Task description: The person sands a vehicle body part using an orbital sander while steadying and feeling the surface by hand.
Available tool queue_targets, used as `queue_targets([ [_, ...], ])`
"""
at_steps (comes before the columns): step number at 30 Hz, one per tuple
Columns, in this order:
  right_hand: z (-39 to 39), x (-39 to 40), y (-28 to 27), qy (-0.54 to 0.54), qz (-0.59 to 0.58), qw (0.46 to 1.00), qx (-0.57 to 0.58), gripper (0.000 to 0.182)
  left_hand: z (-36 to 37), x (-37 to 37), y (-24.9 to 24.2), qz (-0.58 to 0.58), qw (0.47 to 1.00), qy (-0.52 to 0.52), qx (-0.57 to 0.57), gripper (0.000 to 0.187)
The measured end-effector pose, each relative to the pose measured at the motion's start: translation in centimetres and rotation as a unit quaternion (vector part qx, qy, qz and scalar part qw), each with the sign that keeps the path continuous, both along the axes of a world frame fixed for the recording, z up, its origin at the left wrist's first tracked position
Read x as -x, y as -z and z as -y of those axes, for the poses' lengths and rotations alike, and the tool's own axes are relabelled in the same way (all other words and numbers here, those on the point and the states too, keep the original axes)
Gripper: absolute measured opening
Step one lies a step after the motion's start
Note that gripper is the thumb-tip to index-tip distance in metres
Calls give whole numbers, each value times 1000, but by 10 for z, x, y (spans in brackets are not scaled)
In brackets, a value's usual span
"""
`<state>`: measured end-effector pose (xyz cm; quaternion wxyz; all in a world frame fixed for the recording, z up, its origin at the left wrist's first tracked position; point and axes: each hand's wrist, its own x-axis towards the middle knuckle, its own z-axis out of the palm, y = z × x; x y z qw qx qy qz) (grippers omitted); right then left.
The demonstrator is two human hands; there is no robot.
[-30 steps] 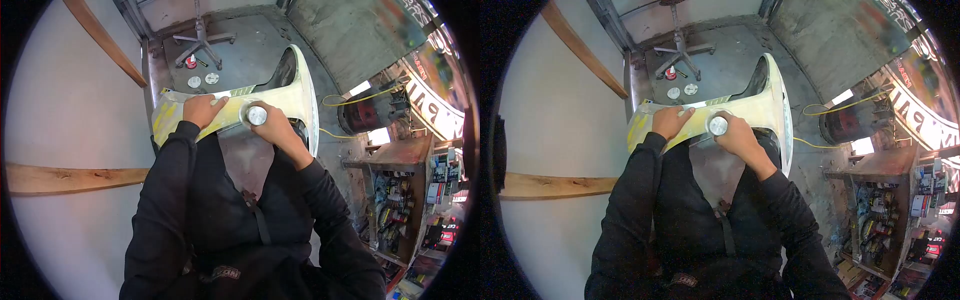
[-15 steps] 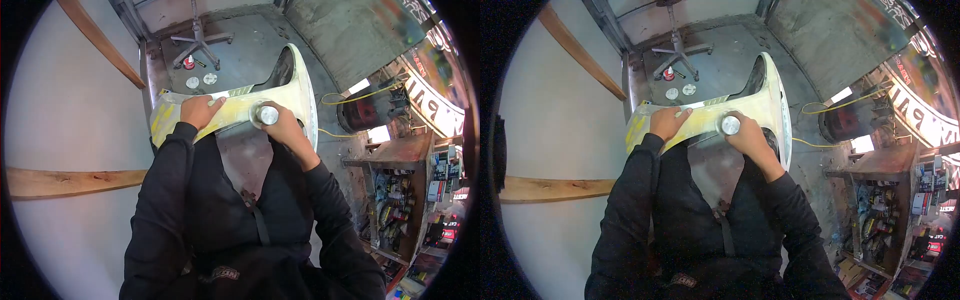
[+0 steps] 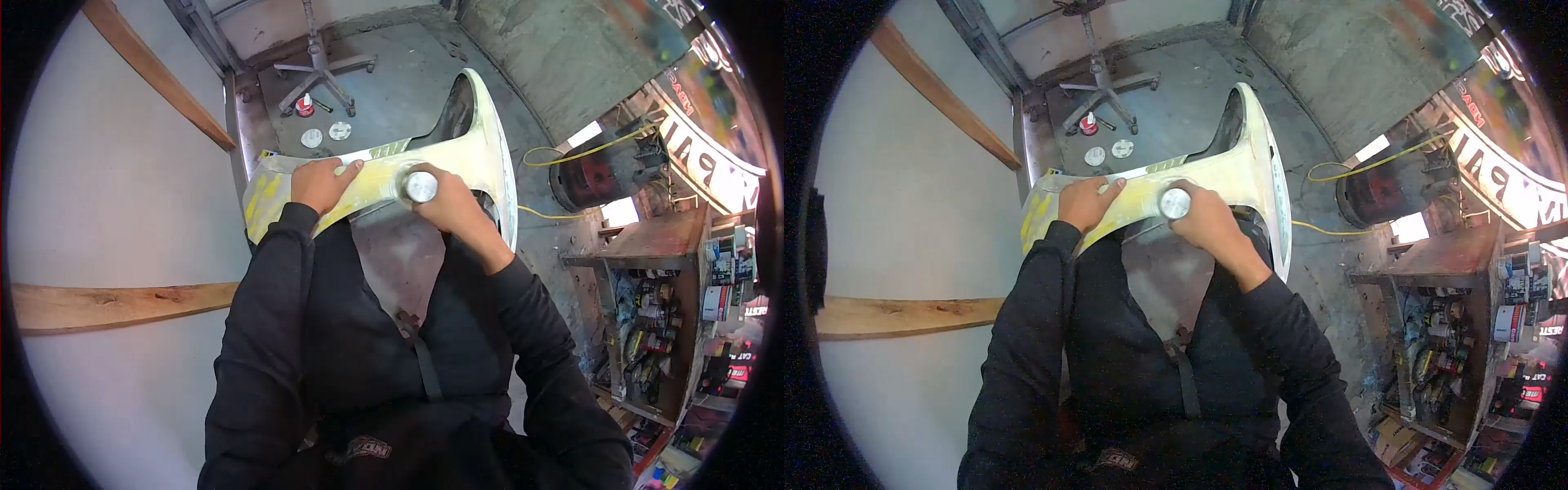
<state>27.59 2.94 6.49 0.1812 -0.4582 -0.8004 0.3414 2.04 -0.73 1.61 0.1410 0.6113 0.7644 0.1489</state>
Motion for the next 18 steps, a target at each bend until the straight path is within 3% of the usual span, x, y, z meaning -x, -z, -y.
queue_targets([
  [8,-9,-24,-12,67,-5,997,29,49,-1,-1,3,-5,1000,0,-11,69],
  [18,-9,17,-10,4,20,1000,9,49,0,-2,2,-9,1000,-4,-18,68],
])
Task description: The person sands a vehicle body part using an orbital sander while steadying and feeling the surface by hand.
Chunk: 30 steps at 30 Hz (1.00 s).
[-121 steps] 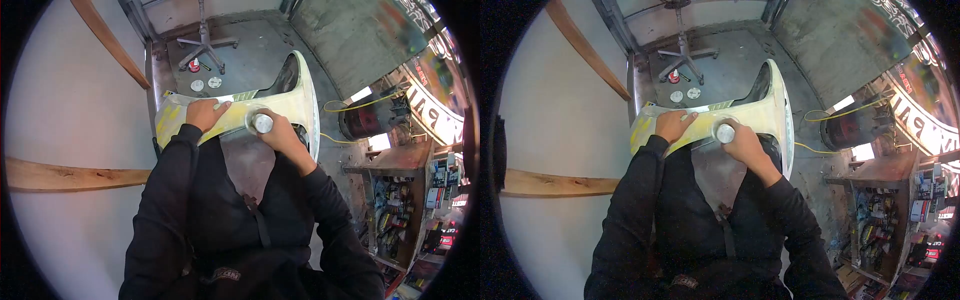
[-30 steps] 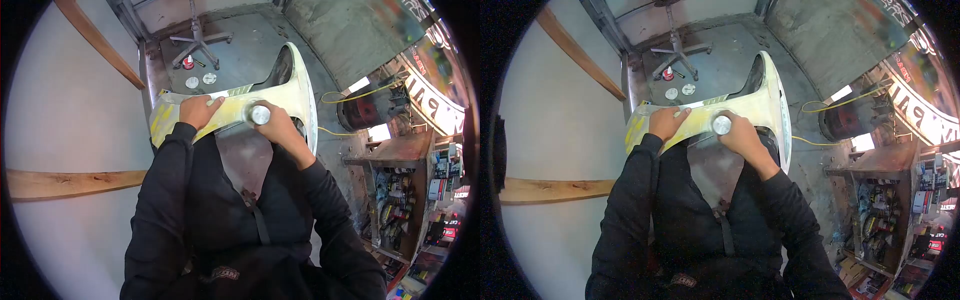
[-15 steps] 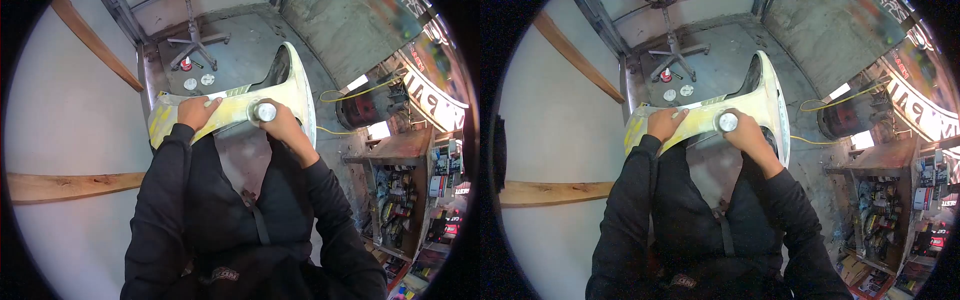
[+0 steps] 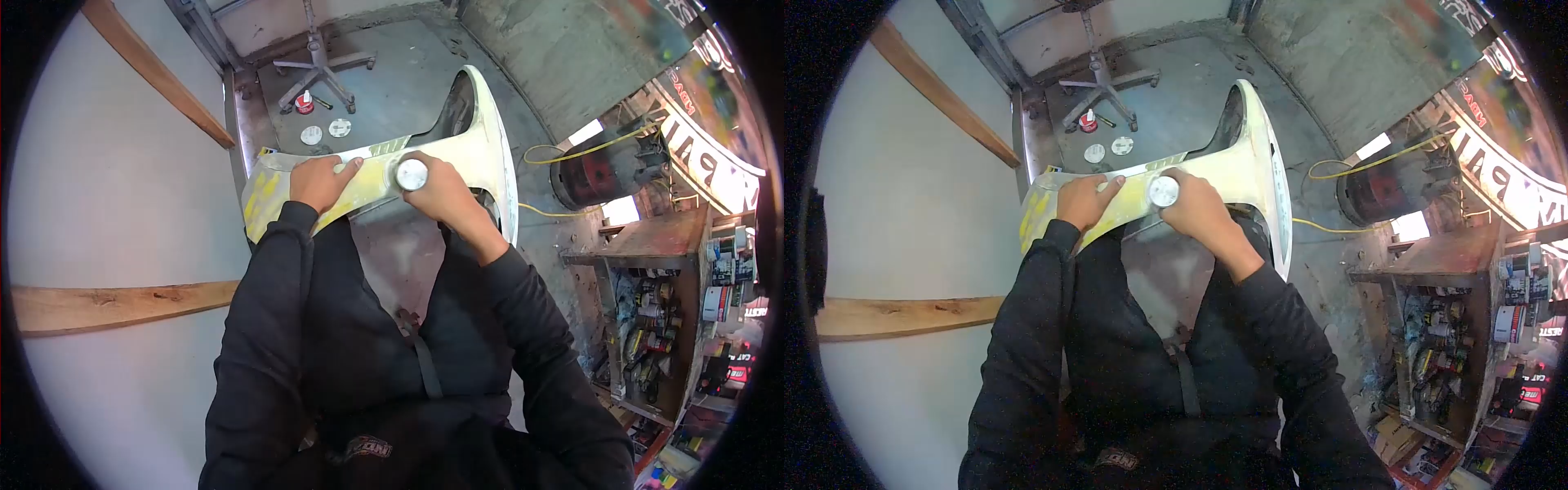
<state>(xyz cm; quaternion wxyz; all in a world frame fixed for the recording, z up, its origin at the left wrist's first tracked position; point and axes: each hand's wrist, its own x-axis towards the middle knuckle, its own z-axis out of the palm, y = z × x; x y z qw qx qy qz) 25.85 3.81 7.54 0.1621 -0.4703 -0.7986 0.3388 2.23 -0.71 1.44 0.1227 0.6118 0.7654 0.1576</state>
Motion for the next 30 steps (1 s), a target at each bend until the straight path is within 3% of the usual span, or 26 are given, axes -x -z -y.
queue_targets([
  [10,-12,-5,-1,27,8,999,46,53,0,2,1,0,1000,4,-1,68],
  [13,-15,-21,-3,41,-19,999,-10,52,-1,2,0,10,1000,7,5,68],
  [14,-16,-28,-9,56,-8,998,35,51,-1,2,0,11,1000,6,9,68],
  [18,-20,-39,-2,51,-24,996,-64,47,-2,1,-5,10,1000,7,25,69],
  [24,-17,-25,-11,57,3,998,22,51,-1,-1,-4,6,1000,-5,20,73],
  [30,-15,0,-5,25,5,999,21,51,-2,1,1,5,1000,-2,4,69],
])
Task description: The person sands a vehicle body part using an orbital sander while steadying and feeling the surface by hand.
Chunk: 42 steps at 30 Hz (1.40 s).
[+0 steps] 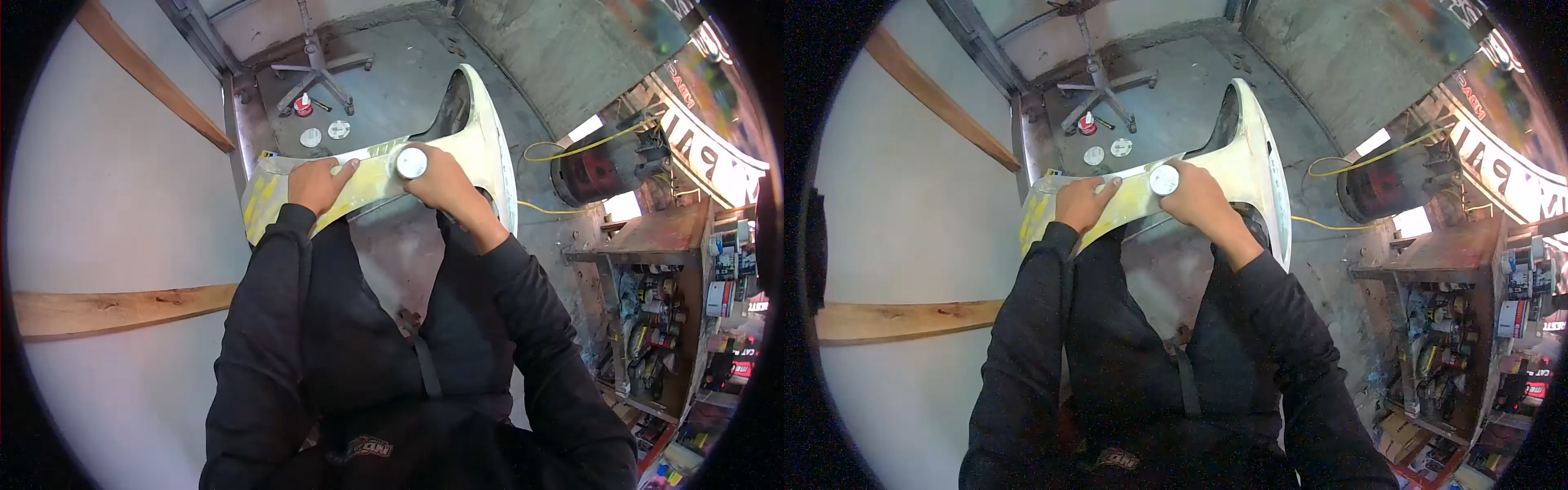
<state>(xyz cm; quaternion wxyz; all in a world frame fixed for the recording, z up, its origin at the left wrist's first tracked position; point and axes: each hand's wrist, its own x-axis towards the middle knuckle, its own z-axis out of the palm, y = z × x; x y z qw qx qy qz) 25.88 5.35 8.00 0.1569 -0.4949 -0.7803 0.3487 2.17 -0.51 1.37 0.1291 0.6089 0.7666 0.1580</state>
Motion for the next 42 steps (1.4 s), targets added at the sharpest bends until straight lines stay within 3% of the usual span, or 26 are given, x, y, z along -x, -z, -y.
queue_targets([
  [11,-5,-31,5,16,-39,999,-17,51,0,-1,-3,1,1000,4,13,69],
  [12,-7,-37,4,35,-55,997,38,51,0,-2,-5,4,1000,4,23,70],
  [17,-16,-57,11,37,-47,998,-24,50,0,0,3,3,1000,3,-2,70],
  [24,-12,-37,3,34,-56,996,54,54,0,-1,-4,1,1000,6,21,68],
  [35,-1,6,-10,-29,-2,999,34,57,-1,-1,-1,-4,1000,1,14,69],
  [42,-16,-23,10,3,-24,999,22,56,0,-1,-6,1,1000,8,29,70],
])
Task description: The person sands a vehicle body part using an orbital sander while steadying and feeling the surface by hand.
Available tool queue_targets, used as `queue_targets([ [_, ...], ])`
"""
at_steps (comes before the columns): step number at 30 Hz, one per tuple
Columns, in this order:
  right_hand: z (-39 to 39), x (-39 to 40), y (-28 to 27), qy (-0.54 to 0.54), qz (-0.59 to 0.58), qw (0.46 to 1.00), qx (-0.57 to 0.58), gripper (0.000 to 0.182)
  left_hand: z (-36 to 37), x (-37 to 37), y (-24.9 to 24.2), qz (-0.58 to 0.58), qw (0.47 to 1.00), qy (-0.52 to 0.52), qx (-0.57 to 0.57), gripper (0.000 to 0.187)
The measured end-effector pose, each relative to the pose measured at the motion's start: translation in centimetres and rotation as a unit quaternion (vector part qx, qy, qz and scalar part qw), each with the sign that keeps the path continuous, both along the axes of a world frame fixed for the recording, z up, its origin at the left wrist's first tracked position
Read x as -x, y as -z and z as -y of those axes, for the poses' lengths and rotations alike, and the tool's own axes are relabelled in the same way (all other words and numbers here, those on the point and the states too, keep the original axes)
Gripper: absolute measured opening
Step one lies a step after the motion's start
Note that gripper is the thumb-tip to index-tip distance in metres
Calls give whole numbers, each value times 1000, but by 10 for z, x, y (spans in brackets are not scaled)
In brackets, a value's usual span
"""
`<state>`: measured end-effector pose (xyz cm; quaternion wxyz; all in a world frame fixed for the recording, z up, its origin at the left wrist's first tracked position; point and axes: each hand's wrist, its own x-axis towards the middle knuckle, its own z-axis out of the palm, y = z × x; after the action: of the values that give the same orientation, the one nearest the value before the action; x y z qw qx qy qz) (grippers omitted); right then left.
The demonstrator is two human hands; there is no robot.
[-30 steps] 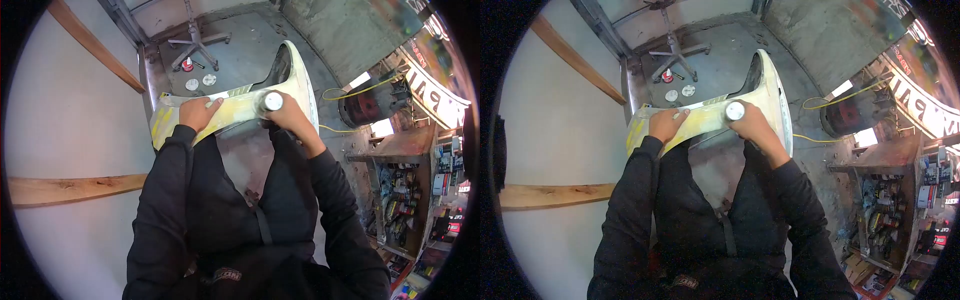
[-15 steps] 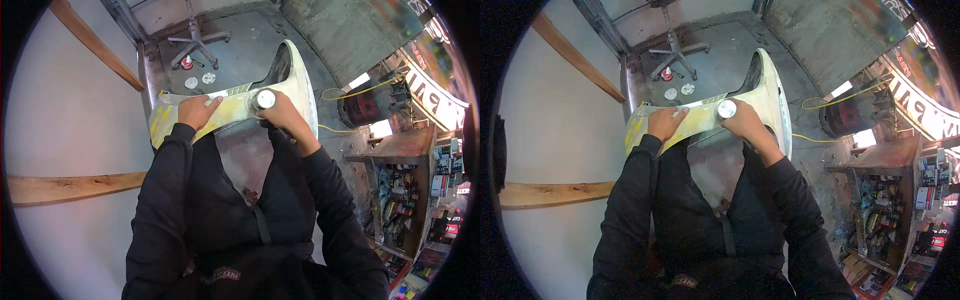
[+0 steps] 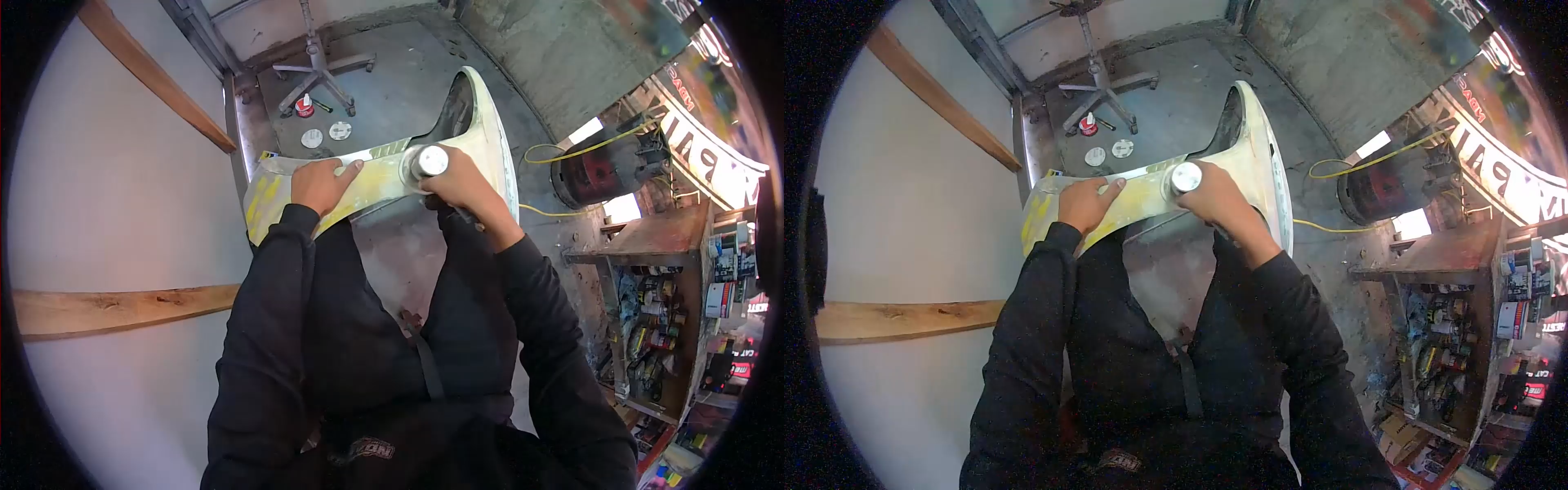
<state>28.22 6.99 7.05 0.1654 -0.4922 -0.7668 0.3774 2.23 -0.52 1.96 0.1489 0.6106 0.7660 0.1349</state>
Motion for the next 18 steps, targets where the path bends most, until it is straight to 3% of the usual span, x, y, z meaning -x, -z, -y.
queue_targets([
  [4,-5,-22,-14,63,-12,996,59,49,0,1,4,5,1000,0,-13,71],
  [8,-15,-39,0,56,-26,998,-2,50,0,-1,1,2,1000,-4,-8,73],
  [15,-2,-10,-3,38,-25,999,-20,52,0,0,3,-4,1000,-4,-15,72],
  [16,6,-2,-18,55,-33,997,33,52,0,-1,5,-5,1000,-5,-26,72],
  [18,3,9,-12,27,-21,999,-7,53,1,-1,6,-14,999,-10,-35,72],
])
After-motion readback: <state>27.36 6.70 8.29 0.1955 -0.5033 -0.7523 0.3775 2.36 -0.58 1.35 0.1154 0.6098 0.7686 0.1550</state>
